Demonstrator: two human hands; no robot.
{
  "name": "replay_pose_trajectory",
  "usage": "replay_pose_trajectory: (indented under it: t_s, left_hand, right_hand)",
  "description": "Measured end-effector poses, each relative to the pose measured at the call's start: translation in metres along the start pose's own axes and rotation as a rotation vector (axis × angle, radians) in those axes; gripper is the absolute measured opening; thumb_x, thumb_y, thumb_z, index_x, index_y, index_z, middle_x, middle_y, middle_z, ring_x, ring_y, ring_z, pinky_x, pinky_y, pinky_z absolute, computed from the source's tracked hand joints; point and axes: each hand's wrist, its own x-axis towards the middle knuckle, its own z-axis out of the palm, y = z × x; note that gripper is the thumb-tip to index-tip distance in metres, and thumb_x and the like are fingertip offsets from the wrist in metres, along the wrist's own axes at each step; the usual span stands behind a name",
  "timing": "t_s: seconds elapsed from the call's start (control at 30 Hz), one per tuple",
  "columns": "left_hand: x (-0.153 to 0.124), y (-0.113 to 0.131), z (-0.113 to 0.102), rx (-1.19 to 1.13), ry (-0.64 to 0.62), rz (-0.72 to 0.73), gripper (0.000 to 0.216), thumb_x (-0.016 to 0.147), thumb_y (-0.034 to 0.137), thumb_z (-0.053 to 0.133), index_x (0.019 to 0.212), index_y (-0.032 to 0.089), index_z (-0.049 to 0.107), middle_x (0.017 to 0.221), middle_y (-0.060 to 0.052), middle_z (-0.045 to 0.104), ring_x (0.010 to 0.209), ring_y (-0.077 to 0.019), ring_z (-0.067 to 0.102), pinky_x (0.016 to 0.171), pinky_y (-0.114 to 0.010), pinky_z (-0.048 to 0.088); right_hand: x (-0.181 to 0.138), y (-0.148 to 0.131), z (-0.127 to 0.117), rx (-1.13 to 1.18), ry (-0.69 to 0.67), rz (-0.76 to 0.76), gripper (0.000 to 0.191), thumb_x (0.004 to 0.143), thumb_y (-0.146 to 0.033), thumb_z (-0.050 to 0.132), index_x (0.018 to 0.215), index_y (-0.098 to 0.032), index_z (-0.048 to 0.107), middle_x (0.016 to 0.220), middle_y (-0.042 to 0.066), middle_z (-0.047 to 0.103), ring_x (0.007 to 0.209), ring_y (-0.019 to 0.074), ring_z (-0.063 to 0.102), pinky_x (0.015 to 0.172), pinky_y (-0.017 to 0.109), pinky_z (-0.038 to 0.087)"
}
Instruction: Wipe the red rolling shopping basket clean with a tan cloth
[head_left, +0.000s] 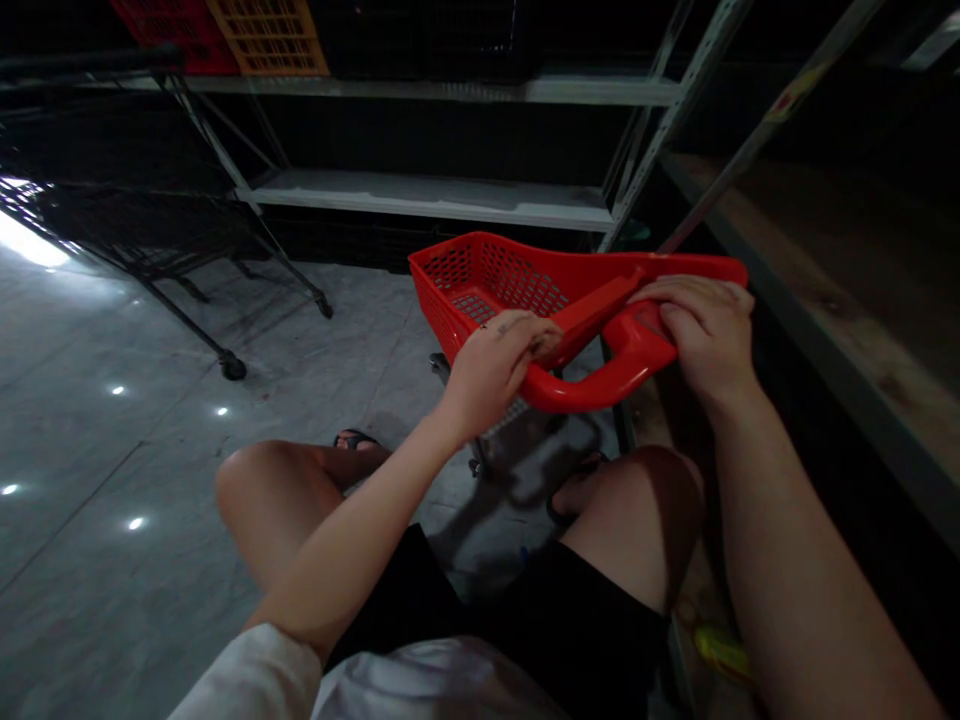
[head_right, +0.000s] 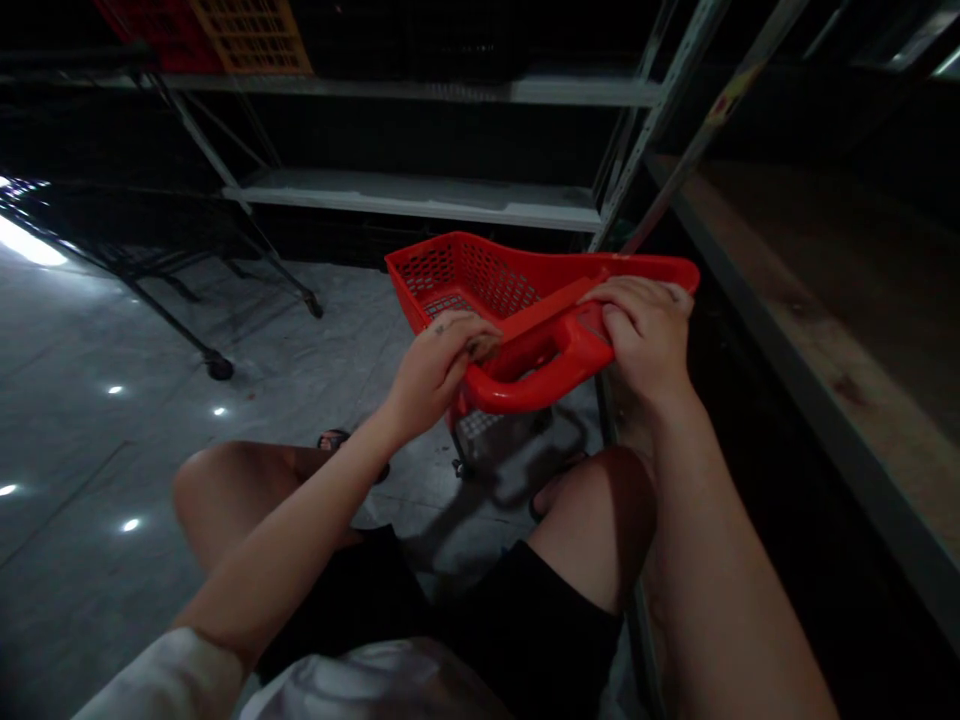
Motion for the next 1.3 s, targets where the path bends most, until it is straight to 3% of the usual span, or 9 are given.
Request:
replay_pose_trajectory:
  t_s: [0.13, 0.23, 0.33, 0.5, 0.67, 0.77, 0.87, 1.1, 1.3]
  left_hand:
    - [0.014, -0.072, 0.002, -0.033, 0.047, -0.124, 0.029, 0.094, 0.011, 0.037, 0.095, 0.020, 0.064, 0.098, -0.007, 0.071, 0.097, -0.0194, 0.063, 0.095, -0.036, 0.052]
    - [0.016, -0.102, -0.005, -0.067, 0.035, -0.175, 0.028, 0.094, 0.011, 0.037, 0.082, 0.021, 0.061, 0.089, -0.006, 0.070, 0.091, -0.0188, 0.062, 0.092, -0.035, 0.053]
    - [0.009, -0.088, -0.016, -0.093, -0.024, -0.191, 0.030, 0.094, 0.012, 0.040, 0.098, 0.019, 0.069, 0.102, -0.007, 0.074, 0.101, -0.0190, 0.066, 0.096, -0.036, 0.054]
    - [-0.012, -0.019, -0.026, -0.226, -0.213, -0.051, 0.040, 0.097, 0.011, 0.048, 0.128, 0.027, 0.070, 0.124, -0.004, 0.074, 0.118, -0.0172, 0.067, 0.107, -0.035, 0.053]
    - [-0.010, 0.015, -0.017, -0.416, -0.402, 0.123, 0.039, 0.100, 0.014, 0.053, 0.130, 0.031, 0.071, 0.131, -0.005, 0.073, 0.125, -0.0171, 0.066, 0.108, -0.031, 0.053]
    - [0.014, 0.016, 0.001, -0.403, -0.595, 0.248, 0.041, 0.101, 0.012, 0.048, 0.129, 0.032, 0.071, 0.133, -0.004, 0.071, 0.127, -0.0157, 0.066, 0.109, -0.028, 0.052]
    - [0.046, 0.012, 0.025, -0.324, -0.678, 0.334, 0.038, 0.100, 0.012, 0.050, 0.126, 0.028, 0.072, 0.131, -0.005, 0.071, 0.122, -0.0161, 0.068, 0.104, -0.026, 0.053]
    - [0.117, -0.012, 0.083, 0.066, -0.588, 0.351, 0.038, 0.098, 0.011, 0.045, 0.125, 0.020, 0.070, 0.129, -0.007, 0.069, 0.118, -0.0200, 0.066, 0.099, -0.030, 0.051]
    - [0.159, -0.032, 0.111, 0.347, -0.459, 0.210, 0.036, 0.100, 0.013, 0.046, 0.126, 0.019, 0.070, 0.129, -0.012, 0.068, 0.118, -0.0239, 0.065, 0.097, -0.035, 0.051]
  right_hand:
    - [-0.002, 0.003, -0.001, 0.029, 0.010, -0.003, 0.032, 0.085, -0.027, 0.044, 0.090, -0.025, 0.075, 0.111, 0.006, 0.080, 0.120, 0.0268, 0.069, 0.115, 0.055, 0.038]
    - [-0.006, -0.001, -0.001, 0.021, -0.006, 0.000, 0.033, 0.086, -0.027, 0.043, 0.091, -0.029, 0.075, 0.112, 0.003, 0.080, 0.122, 0.0255, 0.068, 0.116, 0.054, 0.039]
    - [-0.007, -0.004, -0.006, 0.060, 0.006, -0.042, 0.030, 0.086, -0.028, 0.046, 0.091, -0.028, 0.076, 0.109, 0.004, 0.080, 0.120, 0.0268, 0.068, 0.115, 0.054, 0.040]
    - [-0.001, 0.007, -0.023, 0.162, -0.155, 0.013, 0.027, 0.093, -0.032, 0.049, 0.081, -0.028, 0.073, 0.107, 0.004, 0.080, 0.113, 0.0254, 0.071, 0.110, 0.046, 0.050]
    - [0.004, 0.028, -0.035, -0.100, -0.221, 0.061, 0.023, 0.096, -0.032, 0.055, 0.109, -0.030, 0.074, 0.133, 0.006, 0.072, 0.130, 0.0309, 0.062, 0.118, 0.053, 0.042]
    - [0.004, 0.031, -0.043, -0.097, -0.283, 0.109, 0.031, 0.095, -0.028, 0.056, 0.122, -0.029, 0.071, 0.139, 0.006, 0.069, 0.132, 0.0306, 0.061, 0.118, 0.051, 0.043]
    - [0.003, 0.026, -0.052, -0.020, -0.335, 0.126, 0.033, 0.092, -0.029, 0.056, 0.121, -0.028, 0.071, 0.140, 0.006, 0.068, 0.134, 0.0319, 0.059, 0.122, 0.053, 0.040]
    - [0.000, 0.021, -0.062, 0.129, -0.357, 0.093, 0.035, 0.090, -0.040, 0.058, 0.120, -0.030, 0.073, 0.140, 0.005, 0.068, 0.137, 0.0330, 0.057, 0.124, 0.058, 0.035]
    - [-0.001, 0.024, -0.058, 0.142, -0.323, 0.055, 0.033, 0.088, -0.032, 0.058, 0.117, -0.033, 0.075, 0.136, 0.002, 0.070, 0.136, 0.0301, 0.058, 0.124, 0.055, 0.037]
